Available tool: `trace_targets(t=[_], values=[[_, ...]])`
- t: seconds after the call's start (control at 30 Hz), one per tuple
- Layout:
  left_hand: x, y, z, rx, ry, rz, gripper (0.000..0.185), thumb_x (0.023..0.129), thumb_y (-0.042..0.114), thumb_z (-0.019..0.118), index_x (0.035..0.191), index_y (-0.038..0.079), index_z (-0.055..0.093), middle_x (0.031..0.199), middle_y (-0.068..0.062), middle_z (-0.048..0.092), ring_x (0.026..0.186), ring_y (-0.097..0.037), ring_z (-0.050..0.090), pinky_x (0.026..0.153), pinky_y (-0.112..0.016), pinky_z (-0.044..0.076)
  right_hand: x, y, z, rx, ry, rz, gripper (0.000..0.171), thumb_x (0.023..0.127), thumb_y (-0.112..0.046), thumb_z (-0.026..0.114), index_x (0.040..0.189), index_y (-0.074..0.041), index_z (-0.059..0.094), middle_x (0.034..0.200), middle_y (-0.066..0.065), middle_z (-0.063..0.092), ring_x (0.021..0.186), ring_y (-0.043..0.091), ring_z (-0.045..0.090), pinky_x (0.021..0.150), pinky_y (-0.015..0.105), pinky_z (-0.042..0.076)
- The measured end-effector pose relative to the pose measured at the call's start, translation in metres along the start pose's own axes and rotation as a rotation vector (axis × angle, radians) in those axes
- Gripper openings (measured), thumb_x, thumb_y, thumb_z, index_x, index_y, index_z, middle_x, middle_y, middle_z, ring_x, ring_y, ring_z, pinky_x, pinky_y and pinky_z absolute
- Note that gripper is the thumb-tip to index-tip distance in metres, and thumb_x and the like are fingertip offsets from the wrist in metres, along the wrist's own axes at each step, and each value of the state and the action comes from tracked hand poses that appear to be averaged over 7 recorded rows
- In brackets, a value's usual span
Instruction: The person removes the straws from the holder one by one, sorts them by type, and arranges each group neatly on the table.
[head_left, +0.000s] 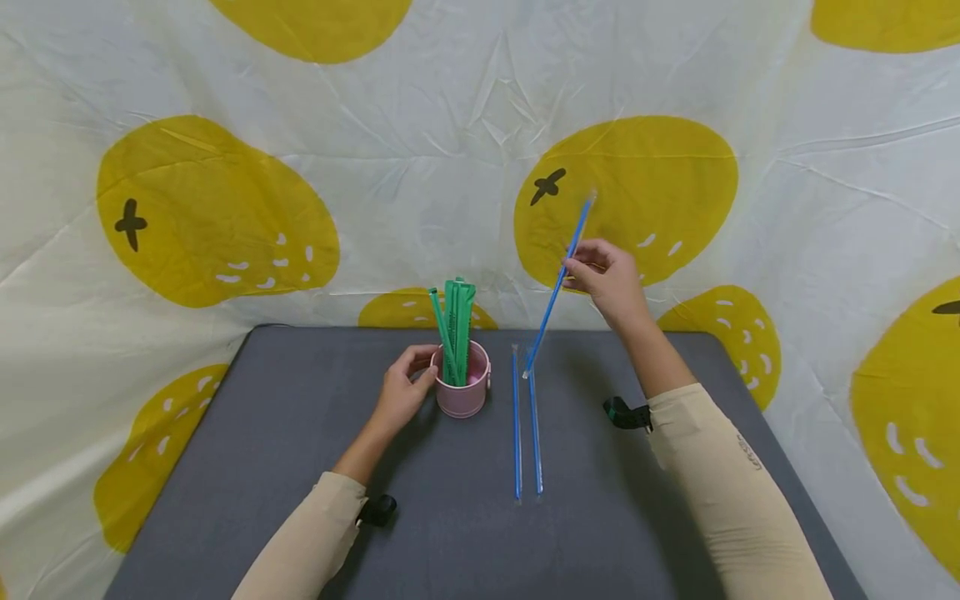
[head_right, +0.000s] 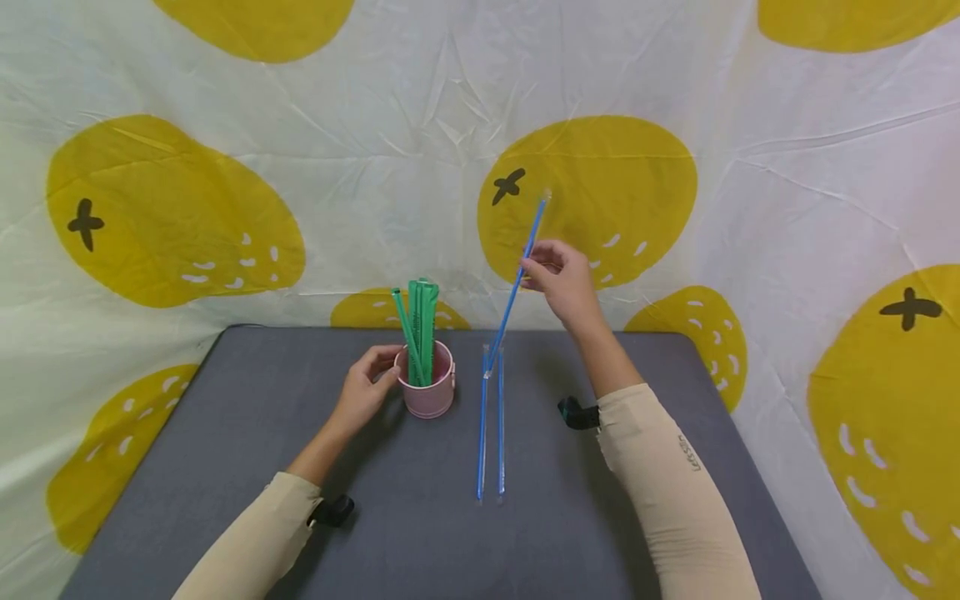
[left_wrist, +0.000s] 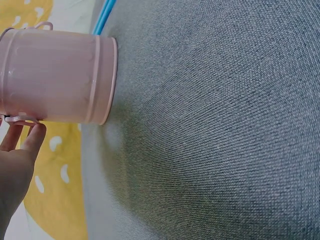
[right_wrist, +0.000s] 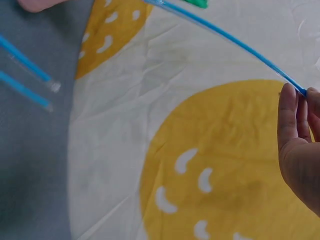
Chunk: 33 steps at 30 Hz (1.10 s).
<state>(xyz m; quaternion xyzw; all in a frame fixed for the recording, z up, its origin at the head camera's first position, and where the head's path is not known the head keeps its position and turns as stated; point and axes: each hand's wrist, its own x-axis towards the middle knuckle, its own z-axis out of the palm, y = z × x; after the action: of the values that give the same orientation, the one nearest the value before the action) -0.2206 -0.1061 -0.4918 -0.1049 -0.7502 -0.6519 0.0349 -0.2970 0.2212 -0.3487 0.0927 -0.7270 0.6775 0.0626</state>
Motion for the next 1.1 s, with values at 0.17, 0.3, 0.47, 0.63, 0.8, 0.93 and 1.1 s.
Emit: trace_targets(t=[0.17,0.3,0.47,0.63,0.8,0.93,1.1], values=[[-0.003,0.009,-0.001,0.005,-0.006,-0.006,0.035,0.098,-0.006,0.06,0.133,-0.011,0.057,0.135,-0.03,0.061,0.127,-0.048,0.059,0.108,-0.058,0.047,-0.011,0.021,-0.012,-0.119,-0.009,0.069,0.033,0.097,-0.017,0.071,0.125,0.0,0.065,0.103,0.002,0.07,0.087,0.006,0.072,0.078,0.024,0.062],[-0.003,0.011,-0.002,0.014,-0.005,-0.007,0.035,0.098,-0.005,0.061,0.133,-0.012,0.058,0.135,-0.031,0.062,0.127,-0.048,0.06,0.108,-0.059,0.047,-0.017,0.039,-0.017,-0.166,-0.018,0.108,0.039,0.098,-0.018,0.071,0.13,0.004,0.062,0.103,0.003,0.069,0.084,0.004,0.072,0.077,0.024,0.062],[-0.003,0.012,-0.002,0.01,-0.004,0.012,0.035,0.098,-0.007,0.061,0.132,-0.014,0.057,0.134,-0.033,0.061,0.125,-0.051,0.059,0.107,-0.061,0.047,-0.026,0.064,-0.019,-0.228,-0.049,0.128,0.042,0.1,-0.015,0.068,0.133,0.008,0.06,0.108,0.013,0.068,0.083,0.004,0.07,0.075,0.021,0.061],[-0.004,0.016,0.0,0.006,-0.003,0.015,0.035,0.097,-0.008,0.06,0.132,-0.014,0.057,0.133,-0.034,0.061,0.125,-0.052,0.059,0.107,-0.063,0.046,-0.037,0.086,-0.02,-0.287,-0.083,0.159,0.041,0.102,-0.013,0.065,0.135,0.01,0.059,0.114,0.025,0.068,0.088,0.014,0.072,0.075,0.021,0.061],[-0.002,0.013,-0.001,0.019,-0.01,0.012,0.035,0.098,-0.008,0.06,0.132,-0.014,0.057,0.133,-0.033,0.061,0.125,-0.049,0.06,0.106,-0.062,0.047,-0.047,0.108,-0.023,-0.385,-0.116,0.18,0.041,0.102,-0.014,0.065,0.134,0.01,0.061,0.116,0.031,0.069,0.088,0.022,0.075,0.076,0.026,0.062],[0.004,-0.005,-0.001,0.024,-0.004,0.009,0.036,0.098,-0.007,0.06,0.134,-0.013,0.057,0.135,-0.032,0.061,0.126,-0.049,0.059,0.107,-0.063,0.045,-0.055,0.127,-0.021,-0.426,-0.131,0.19,0.036,0.1,-0.012,0.067,0.128,0.011,0.064,0.111,0.03,0.072,0.086,0.031,0.076,0.08,0.043,0.063],[0.006,-0.02,0.0,0.019,0.012,0.019,0.035,0.098,-0.006,0.061,0.134,-0.008,0.059,0.136,-0.03,0.062,0.127,-0.047,0.06,0.106,-0.062,0.047,-0.065,0.15,-0.015,-0.406,-0.141,0.244,0.033,0.098,-0.007,0.069,0.123,0.014,0.064,0.106,0.029,0.074,0.073,0.018,0.075,0.073,0.037,0.064]])
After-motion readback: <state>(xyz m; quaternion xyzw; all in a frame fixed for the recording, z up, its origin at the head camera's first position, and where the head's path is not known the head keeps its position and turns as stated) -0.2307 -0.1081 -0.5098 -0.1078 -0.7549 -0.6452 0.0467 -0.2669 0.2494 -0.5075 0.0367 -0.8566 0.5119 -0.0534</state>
